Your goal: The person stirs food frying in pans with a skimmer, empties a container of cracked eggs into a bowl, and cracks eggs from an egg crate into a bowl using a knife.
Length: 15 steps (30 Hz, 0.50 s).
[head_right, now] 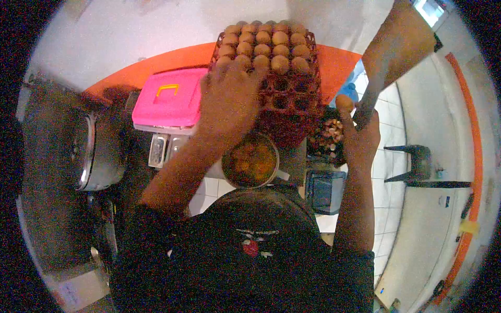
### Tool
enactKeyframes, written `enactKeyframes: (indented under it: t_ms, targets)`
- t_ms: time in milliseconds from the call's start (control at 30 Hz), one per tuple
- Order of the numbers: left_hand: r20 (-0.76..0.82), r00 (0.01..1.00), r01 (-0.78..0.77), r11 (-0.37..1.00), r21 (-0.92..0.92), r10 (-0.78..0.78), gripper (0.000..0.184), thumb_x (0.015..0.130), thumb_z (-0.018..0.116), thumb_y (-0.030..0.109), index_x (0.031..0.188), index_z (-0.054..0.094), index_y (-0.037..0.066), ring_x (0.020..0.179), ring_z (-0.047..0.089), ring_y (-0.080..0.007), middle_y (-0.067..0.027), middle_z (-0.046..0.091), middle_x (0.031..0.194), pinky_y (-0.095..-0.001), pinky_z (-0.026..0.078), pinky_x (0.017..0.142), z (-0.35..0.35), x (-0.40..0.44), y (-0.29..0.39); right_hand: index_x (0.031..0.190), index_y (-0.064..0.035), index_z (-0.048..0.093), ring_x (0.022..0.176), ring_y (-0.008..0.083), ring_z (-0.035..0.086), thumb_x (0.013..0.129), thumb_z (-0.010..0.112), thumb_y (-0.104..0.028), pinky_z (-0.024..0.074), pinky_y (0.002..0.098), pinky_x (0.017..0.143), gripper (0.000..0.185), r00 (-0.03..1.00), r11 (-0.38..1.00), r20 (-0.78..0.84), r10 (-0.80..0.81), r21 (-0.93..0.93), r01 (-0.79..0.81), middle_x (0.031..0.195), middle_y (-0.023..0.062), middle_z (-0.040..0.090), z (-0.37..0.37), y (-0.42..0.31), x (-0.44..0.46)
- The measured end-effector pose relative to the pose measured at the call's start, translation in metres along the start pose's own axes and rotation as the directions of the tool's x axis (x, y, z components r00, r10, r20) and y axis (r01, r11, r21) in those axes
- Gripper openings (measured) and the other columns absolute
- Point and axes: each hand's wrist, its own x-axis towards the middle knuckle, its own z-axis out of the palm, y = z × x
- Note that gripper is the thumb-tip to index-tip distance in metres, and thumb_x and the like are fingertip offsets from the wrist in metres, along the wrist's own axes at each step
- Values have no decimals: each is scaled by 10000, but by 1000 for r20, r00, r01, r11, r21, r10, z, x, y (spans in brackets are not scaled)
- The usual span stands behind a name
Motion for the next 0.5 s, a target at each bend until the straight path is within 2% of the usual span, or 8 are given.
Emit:
enactKeyframes:
  t_ms: [33,67,167,267,367,400,467,500]
  targets:
    - [-3,1000,10,996,86,-10,465,884,674,213,1339,628,129,1265,520,-380,-137,591,1303,-576,401,1014,7,4,-17,1145,-13,620,976,245,698,885,814,-269,542,395,874,413,1000,996,-13,-21,-83,20,1026,135,702,-5,10,10]
    - [-7,1000,24,985,173,-23,469,886,672,204,1349,618,145,1245,533,-373,-132,598,1283,-589,396,1000,13,5,-32,1153,-13,621,978,247,698,886,813,-271,542,394,874,418,999,996,-30,-43,-84,41,1032,139,704,-8,17,12]
    - [17,998,-61,979,195,59,366,851,669,164,1216,656,141,1162,552,-281,-40,597,1127,-510,384,953,22,6,-57,1194,-23,632,943,267,709,896,805,-277,550,395,858,428,988,987,-61,-142,-83,136,1042,142,729,-12,33,1]
    - [-77,993,-81,990,118,90,406,802,726,152,1195,624,144,1122,572,-266,-29,603,1126,-502,375,947,23,4,-60,1209,-38,636,928,280,723,909,789,-274,558,397,858,411,986,992,149,77,87,-90,1036,122,746,-16,13,-34]
    - [-123,987,-97,994,51,103,482,764,773,132,1208,583,136,1071,583,-313,-81,593,1129,-511,407,905,13,0,-58,1209,-40,625,815,185,667,954,669,-125,534,359,686,273,951,978,226,-210,41,207,986,112,722,0,20,-61]
    - [-133,991,-39,992,-117,24,467,782,771,120,1207,578,130,1077,591,-307,-91,594,1126,-500,429,905,8,-5,-57,1211,-36,623,850,232,688,958,659,-119,542,388,729,268,921,958,264,-286,88,273,982,136,722,3,13,-71]
    - [-113,984,72,896,-438,-135,439,817,767,96,1207,567,117,1088,607,-293,-112,598,1121,-476,473,906,0,-21,-51,1203,-31,616,874,313,697,955,660,-100,544,423,759,261,850,928,389,-355,41,369,986,171,711,7,12,-86]
    - [-77,972,106,705,-701,-222,431,843,757,92,1226,560,106,1091,618,-276,-117,600,1121,-447,492,907,2,-34,-46,1198,-29,612,887,353,702,954,661,-90,544,440,774,257,807,908,450,-382,23,417,988,189,706,11,11,-93]
